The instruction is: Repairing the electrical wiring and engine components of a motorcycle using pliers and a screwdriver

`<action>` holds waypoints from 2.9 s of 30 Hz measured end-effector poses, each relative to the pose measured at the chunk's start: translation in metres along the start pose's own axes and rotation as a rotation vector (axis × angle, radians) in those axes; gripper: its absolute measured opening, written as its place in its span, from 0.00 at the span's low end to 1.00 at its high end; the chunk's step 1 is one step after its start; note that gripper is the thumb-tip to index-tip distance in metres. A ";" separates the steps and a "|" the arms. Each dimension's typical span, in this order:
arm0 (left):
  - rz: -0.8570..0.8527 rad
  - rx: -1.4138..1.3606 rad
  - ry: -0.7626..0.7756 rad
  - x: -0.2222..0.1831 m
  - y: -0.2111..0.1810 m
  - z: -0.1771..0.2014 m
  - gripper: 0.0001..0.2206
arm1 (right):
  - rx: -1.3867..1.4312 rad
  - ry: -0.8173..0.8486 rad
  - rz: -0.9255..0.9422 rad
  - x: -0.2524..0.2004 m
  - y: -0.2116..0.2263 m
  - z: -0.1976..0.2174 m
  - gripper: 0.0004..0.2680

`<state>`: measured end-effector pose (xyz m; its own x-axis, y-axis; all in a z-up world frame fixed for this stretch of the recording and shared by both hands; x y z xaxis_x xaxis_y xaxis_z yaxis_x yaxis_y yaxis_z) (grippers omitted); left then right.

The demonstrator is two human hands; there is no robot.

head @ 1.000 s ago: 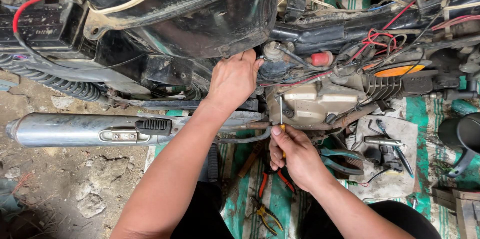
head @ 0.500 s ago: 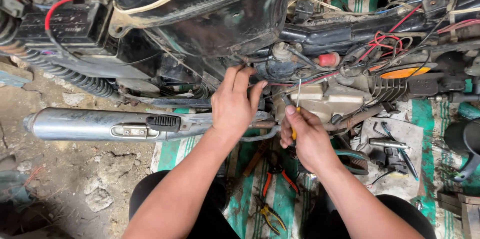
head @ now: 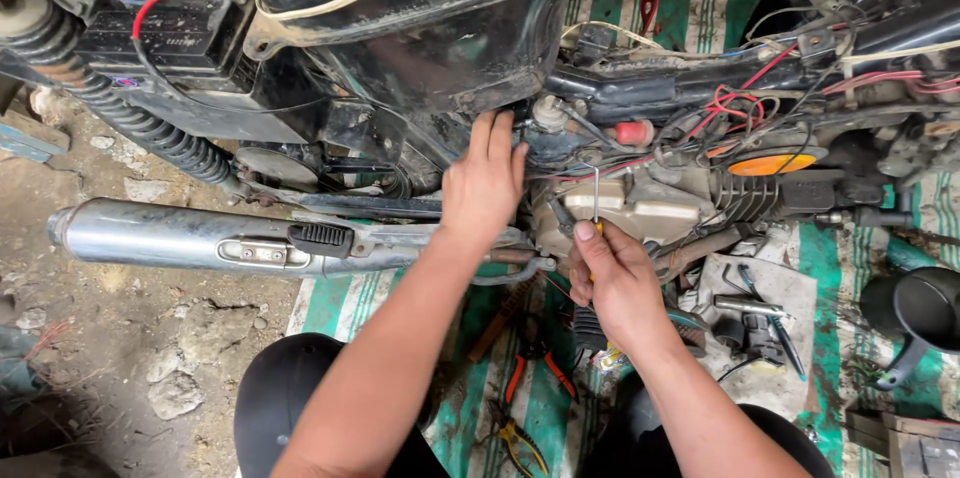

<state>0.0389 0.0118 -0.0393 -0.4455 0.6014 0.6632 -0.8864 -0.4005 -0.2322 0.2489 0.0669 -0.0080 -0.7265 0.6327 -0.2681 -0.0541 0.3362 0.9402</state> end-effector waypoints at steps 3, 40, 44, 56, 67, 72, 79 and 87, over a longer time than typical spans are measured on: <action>-0.138 0.054 0.157 0.011 0.012 0.002 0.16 | -0.002 -0.012 0.010 -0.003 0.006 0.003 0.17; -0.268 -0.012 0.234 0.021 0.066 -0.036 0.14 | 0.034 0.045 -0.085 0.022 -0.003 -0.014 0.09; -0.226 -0.028 0.241 0.019 0.066 -0.047 0.15 | 0.056 0.019 -0.069 0.043 -0.009 -0.051 0.11; -0.264 -0.080 0.212 0.019 0.069 -0.045 0.15 | 0.126 -0.042 -0.019 0.077 -0.034 -0.085 0.12; -0.322 -0.023 0.041 0.024 0.062 -0.036 0.12 | 0.064 0.009 -0.079 0.082 -0.031 -0.082 0.14; -0.317 0.005 0.008 0.026 0.059 -0.032 0.13 | 0.143 0.064 -0.144 0.083 -0.029 -0.081 0.15; -0.335 -0.044 0.008 0.033 0.056 -0.027 0.13 | 0.100 0.085 -0.202 0.081 -0.010 -0.081 0.17; -0.375 -0.050 0.004 0.033 0.061 -0.033 0.13 | 0.070 0.089 -0.297 0.078 0.006 -0.071 0.18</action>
<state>-0.0343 0.0298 -0.0550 -0.0888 0.7024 0.7062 -0.9930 -0.1178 -0.0077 0.1432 0.0693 -0.0084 -0.7431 0.4375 -0.5064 -0.2278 0.5462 0.8061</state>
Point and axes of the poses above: each hand's wrist, its own x-axis towards the middle knuckle, its own z-axis out of the back of the hand, y = z × x, the point moved 1 cm from there along x, towards the middle knuckle, and after that the axes turned 6 degrees about -z, right-handed, at the moved point
